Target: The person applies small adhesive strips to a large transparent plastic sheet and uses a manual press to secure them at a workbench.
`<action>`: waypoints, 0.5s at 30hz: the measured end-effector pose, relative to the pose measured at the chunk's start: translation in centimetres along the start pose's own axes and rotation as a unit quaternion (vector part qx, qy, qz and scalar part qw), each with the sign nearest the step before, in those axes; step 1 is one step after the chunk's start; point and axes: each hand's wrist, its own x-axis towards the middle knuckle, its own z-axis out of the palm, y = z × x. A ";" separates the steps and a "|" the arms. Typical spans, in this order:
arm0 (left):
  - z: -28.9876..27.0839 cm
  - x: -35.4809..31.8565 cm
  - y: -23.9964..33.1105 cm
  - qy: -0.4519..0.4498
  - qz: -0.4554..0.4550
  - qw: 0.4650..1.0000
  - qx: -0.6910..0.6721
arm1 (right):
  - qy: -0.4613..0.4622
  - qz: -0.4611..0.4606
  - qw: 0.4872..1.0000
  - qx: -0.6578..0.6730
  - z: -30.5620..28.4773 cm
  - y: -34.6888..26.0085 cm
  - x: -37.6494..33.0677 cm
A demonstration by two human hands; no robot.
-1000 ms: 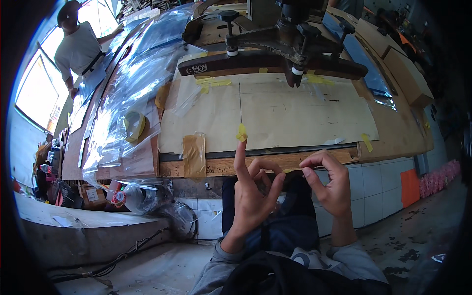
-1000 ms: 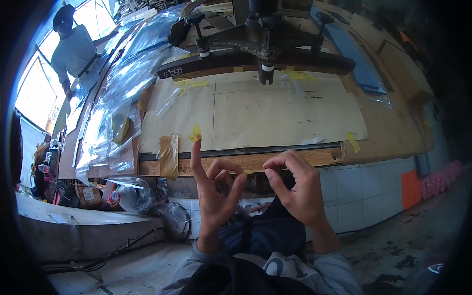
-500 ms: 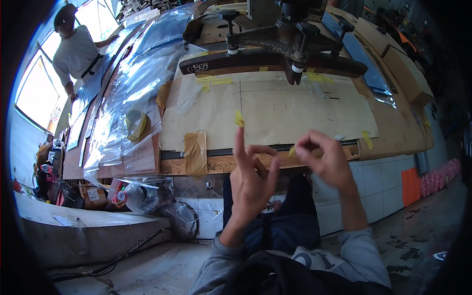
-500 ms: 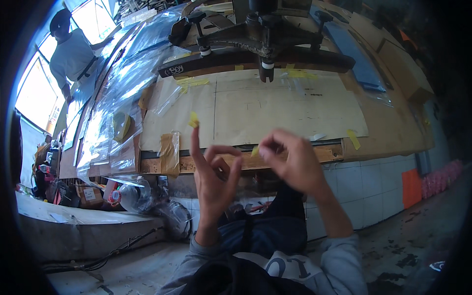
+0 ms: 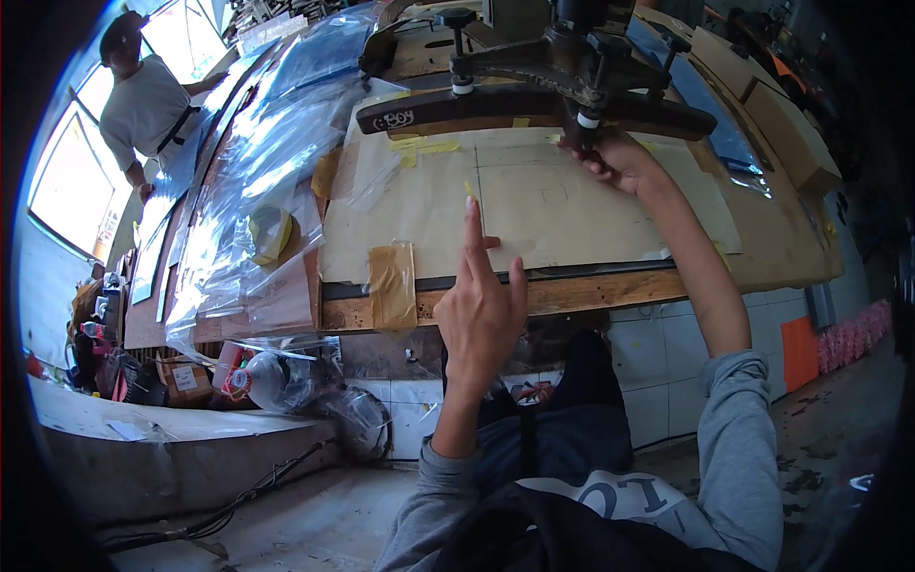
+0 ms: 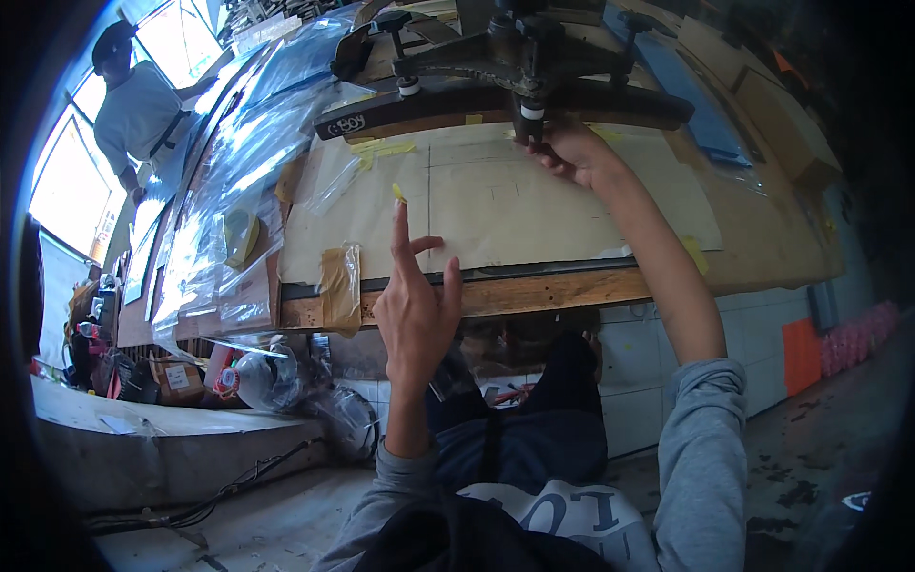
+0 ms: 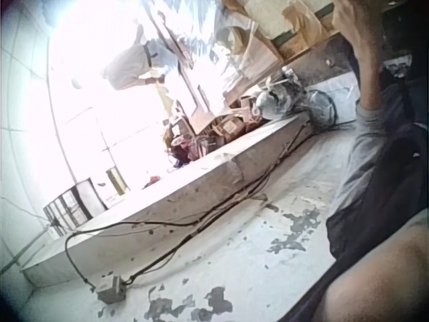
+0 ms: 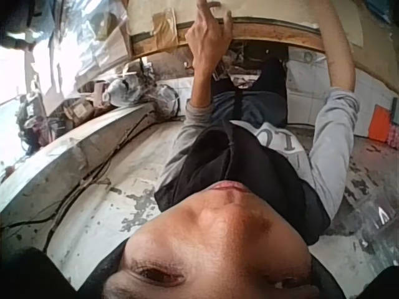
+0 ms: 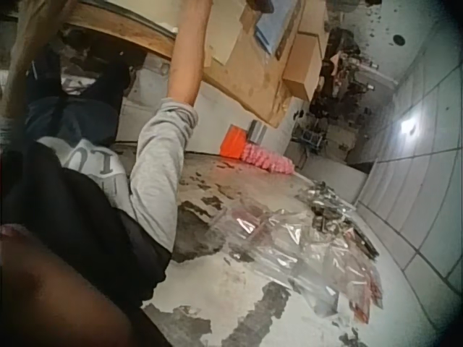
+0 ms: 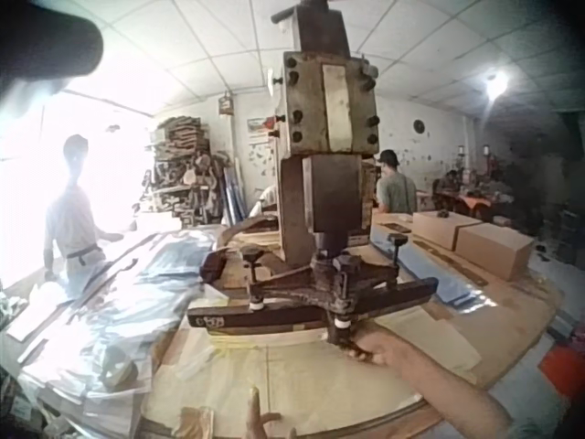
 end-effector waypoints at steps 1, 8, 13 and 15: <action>0.0 0.0 0.0 0.000 -0.002 1.000 -0.001 | -0.001 0.001 1.000 -0.001 -0.3 0.1 0.4; -1.4 1.6 -0.1 -0.062 0.077 0.995 0.006 | 0.009 0.002 0.999 0.041 0.3 -0.1 1.2; -1.0 6.7 0.6 -0.197 0.238 0.947 0.092 | -0.028 0.023 0.999 0.000 -2.1 0.9 2.9; -0.1 9.4 -0.2 -0.208 0.274 0.931 0.127 | -0.007 0.014 0.999 0.028 -1.1 0.9 2.7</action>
